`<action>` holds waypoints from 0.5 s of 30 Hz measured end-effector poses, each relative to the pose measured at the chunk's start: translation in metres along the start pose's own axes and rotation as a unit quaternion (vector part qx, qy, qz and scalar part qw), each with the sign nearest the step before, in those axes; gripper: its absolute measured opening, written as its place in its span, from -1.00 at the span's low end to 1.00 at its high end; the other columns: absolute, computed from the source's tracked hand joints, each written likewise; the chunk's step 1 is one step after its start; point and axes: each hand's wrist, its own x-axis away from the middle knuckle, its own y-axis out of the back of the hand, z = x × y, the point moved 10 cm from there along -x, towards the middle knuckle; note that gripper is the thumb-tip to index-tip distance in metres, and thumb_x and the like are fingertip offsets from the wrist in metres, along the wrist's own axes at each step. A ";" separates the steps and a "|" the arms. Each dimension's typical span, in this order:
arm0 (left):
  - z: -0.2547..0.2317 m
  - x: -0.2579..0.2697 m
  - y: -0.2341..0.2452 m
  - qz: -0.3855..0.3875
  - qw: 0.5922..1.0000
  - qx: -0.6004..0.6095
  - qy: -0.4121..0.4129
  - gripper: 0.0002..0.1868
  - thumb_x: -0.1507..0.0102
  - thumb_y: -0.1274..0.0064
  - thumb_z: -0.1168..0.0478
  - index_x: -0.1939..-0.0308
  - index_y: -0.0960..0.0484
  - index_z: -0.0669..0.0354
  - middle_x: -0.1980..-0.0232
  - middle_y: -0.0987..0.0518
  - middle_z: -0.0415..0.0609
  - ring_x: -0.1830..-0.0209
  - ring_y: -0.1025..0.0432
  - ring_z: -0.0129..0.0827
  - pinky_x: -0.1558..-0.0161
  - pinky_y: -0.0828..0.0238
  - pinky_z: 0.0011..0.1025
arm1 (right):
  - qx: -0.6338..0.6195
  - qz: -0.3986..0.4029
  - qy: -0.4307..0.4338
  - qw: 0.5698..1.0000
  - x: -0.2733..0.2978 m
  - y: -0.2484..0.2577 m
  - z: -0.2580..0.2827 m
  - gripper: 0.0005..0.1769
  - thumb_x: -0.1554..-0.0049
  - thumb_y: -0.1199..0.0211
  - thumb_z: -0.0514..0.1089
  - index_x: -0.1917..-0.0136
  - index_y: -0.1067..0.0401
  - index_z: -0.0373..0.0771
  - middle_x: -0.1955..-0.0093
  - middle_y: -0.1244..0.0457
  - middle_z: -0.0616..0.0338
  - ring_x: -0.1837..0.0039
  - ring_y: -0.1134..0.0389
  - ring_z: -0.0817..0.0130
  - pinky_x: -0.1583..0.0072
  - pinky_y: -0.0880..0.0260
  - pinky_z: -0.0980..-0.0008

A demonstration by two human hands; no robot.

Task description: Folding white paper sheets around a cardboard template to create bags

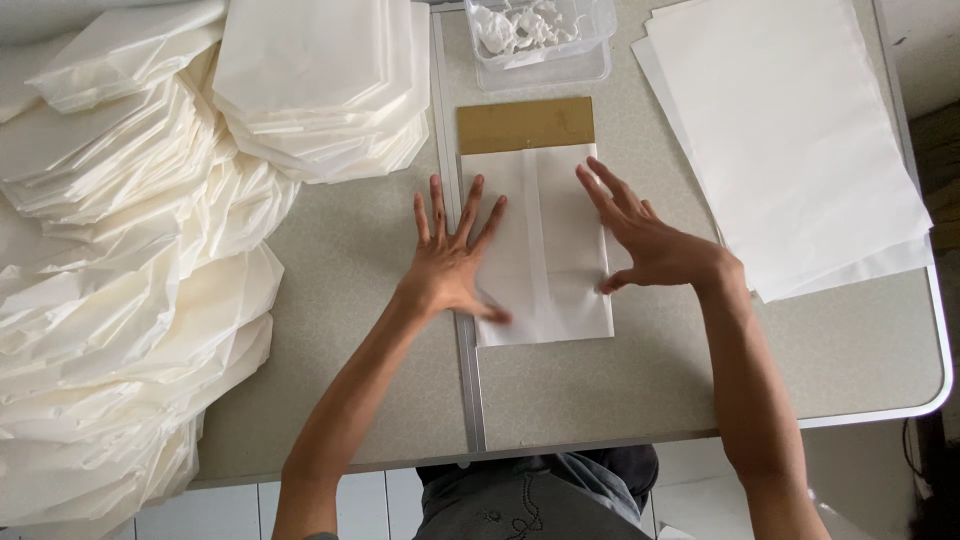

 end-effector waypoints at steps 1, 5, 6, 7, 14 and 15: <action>-0.002 -0.002 -0.002 0.000 1.000 0.000 0.001 0.78 0.44 -0.12 -0.81 -0.62 0.42 -0.23 -0.65 0.60 0.06 -0.52 0.66 0.57 -0.39 0.82 0.44 | 0.000 0.000 0.000 1.000 -0.003 -0.003 -0.010 0.76 0.37 -0.70 -0.08 -0.68 0.60 0.15 -0.72 0.63 0.05 -0.57 0.12 -0.40 -0.47 0.33 -0.53; -0.017 -0.003 0.037 -0.146 0.988 0.055 0.011 0.09 -0.17 0.40 -0.65 -0.61 0.01 -0.13 -0.66 0.33 0.21 -0.54 0.51 0.53 -0.40 0.69 0.44 | -0.084 -0.129 0.078 0.985 -0.018 0.009 -0.038 0.42 0.12 -0.55 -0.07 -0.71 0.39 0.08 -0.69 0.46 -0.02 -0.15 -0.30 0.05 -0.33 -0.23 -0.05; -0.026 0.001 0.053 -0.196 0.978 0.065 -0.001 -0.09 -0.30 0.29 -0.50 -0.59 -0.10 -0.14 -0.65 0.26 0.26 -0.55 0.44 0.53 -0.42 0.58 0.43 | -0.094 -0.175 0.092 0.976 -0.022 0.012 -0.046 0.28 0.01 -0.51 -0.11 -0.71 0.28 0.09 -0.67 0.39 0.05 -0.08 -0.32 0.25 -0.31 -0.29 0.11; -0.029 -0.005 0.044 -0.196 0.978 0.065 -0.002 -0.09 -0.30 0.29 -0.50 -0.59 -0.10 -0.14 -0.65 0.26 0.26 -0.55 0.44 0.53 -0.42 0.58 0.43 | -0.094 -0.175 0.091 0.976 -0.026 0.005 -0.048 0.28 0.01 -0.51 -0.11 -0.71 0.28 0.09 -0.67 0.39 0.05 -0.08 -0.32 0.25 -0.31 -0.29 0.11; -0.092 0.000 0.025 -0.246 0.957 0.057 -0.141 -0.03 -0.32 0.48 -0.47 -0.54 -0.09 0.20 -0.62 0.00 0.20 -0.65 0.13 0.03 -0.56 0.28 0.11 | -0.065 -0.306 0.125 0.941 -0.028 0.010 -0.041 0.00 -0.09 -0.45 -0.11 -0.66 -0.01 -0.06 -0.54 0.14 -0.06 0.07 -0.23 0.19 -0.10 -0.32 0.14; -0.096 0.004 0.026 -0.250 0.956 0.079 -0.133 0.03 -0.28 0.45 -0.50 -0.52 -0.11 0.28 -0.60 -0.03 0.30 -0.62 0.11 0.14 -0.55 0.24 0.12 | -0.080 -0.315 0.121 0.938 -0.028 0.012 -0.042 -0.02 -0.10 -0.44 -0.11 -0.66 -0.02 -0.07 -0.52 0.10 -0.03 0.08 -0.23 0.21 -0.09 -0.31 0.16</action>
